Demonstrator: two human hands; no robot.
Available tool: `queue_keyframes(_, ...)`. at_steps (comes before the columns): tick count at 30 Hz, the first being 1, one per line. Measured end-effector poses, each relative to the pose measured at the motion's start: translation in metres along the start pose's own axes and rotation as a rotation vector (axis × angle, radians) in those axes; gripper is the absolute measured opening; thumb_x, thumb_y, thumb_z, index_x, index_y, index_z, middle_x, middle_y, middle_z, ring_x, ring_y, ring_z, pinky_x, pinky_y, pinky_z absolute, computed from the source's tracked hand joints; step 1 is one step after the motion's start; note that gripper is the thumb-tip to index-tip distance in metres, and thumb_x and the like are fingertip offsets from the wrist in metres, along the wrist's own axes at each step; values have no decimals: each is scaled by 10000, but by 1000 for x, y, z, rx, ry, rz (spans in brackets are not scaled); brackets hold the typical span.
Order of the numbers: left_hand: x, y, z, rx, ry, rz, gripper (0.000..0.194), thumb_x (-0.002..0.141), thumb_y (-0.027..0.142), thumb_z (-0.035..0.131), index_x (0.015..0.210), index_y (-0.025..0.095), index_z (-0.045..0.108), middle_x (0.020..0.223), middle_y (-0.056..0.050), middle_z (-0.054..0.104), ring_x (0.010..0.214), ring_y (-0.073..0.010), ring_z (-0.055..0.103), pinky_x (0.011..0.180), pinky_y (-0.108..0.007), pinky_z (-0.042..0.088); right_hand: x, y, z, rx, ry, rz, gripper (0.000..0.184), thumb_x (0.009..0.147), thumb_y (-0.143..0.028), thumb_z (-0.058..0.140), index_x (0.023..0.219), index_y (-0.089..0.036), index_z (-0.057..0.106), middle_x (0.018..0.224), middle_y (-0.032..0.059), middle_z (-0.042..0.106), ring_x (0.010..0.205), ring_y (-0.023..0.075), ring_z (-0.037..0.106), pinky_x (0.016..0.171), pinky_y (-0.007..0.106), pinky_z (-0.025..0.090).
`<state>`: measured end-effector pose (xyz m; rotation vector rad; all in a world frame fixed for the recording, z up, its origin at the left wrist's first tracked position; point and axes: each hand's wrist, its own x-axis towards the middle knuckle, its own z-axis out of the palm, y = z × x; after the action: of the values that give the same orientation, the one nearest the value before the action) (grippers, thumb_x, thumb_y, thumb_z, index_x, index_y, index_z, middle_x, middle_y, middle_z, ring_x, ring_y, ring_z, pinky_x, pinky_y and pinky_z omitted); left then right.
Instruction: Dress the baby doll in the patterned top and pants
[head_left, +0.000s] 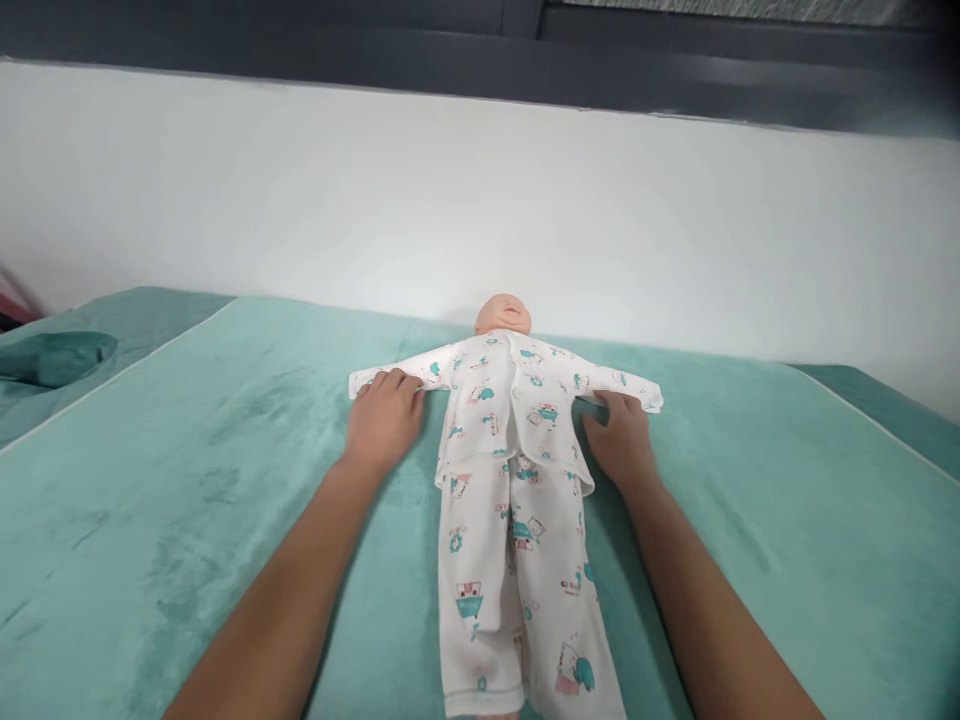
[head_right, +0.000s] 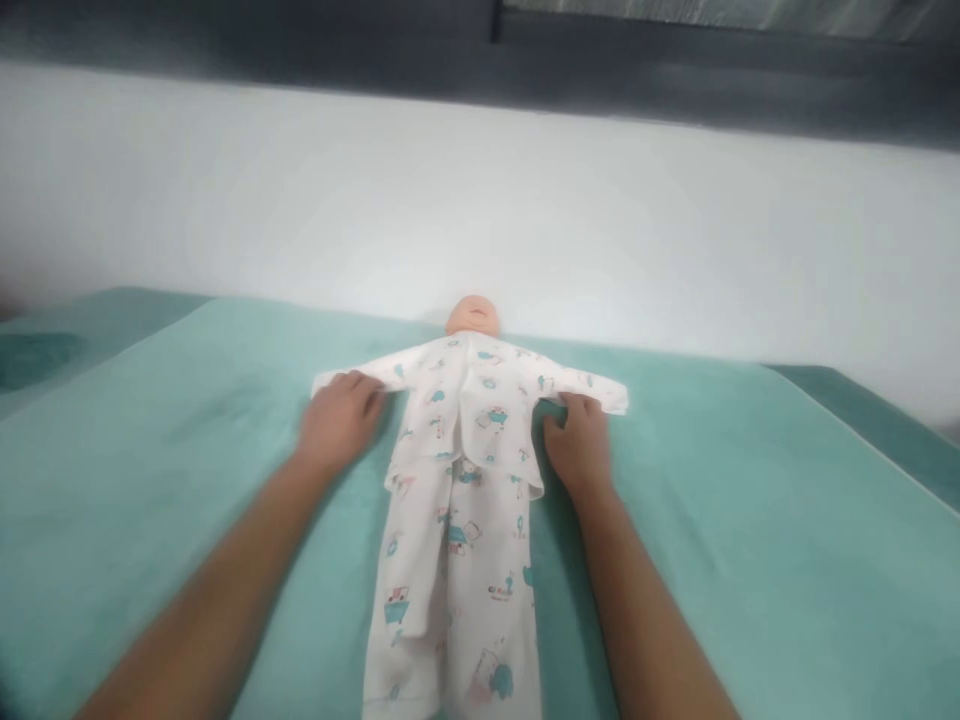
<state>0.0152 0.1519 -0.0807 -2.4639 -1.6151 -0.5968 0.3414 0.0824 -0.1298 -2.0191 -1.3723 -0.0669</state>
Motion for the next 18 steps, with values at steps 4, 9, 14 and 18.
queue_keyframes(4, -1, -10, -1, 57, -32, -131, 352, 950, 317, 339, 955, 209, 674, 1010, -125, 668, 1015, -312, 581, 805, -451, 497, 8, 21, -14, -140, 20, 187, 478, 782, -353, 522, 1192, -127, 620, 1228, 200, 550, 1178, 360, 499, 1002, 482, 420)
queue_keyframes(9, -1, -12, 0, 82, -55, -177, 392, 952, 324, 326, 872, 197, 688, 1003, -121, 687, 1012, -314, 592, 786, -445, 500, 13, 38, -23, -193, 13, 328, 548, 791, -376, 527, 1274, -122, 573, 1272, 222, 547, 1157, 373, 529, 967, 505, 432)
queue_keyframes(14, 0, -9, -1, 94, -64, -185, 411, 955, 327, 310, 880, 181, 686, 1002, -120, 689, 1031, -307, 589, 775, -422, 491, 24, 51, -15, -61, 81, 323, 502, 811, -394, 505, 1251, -181, 618, 1191, 160, 633, 1053, 312, 585, 928, 464, 442)
queue_keyframes(18, 0, -8, -4, 97, -99, -191, 403, 957, 322, 305, 907, 176, 677, 1017, -100, 682, 1041, -303, 583, 766, -412, 477, 44, 71, -9, 163, 240, 322, 440, 758, -385, 541, 1103, -165, 701, 977, 108, 685, 867, 247, 600, 845, 408, 467)
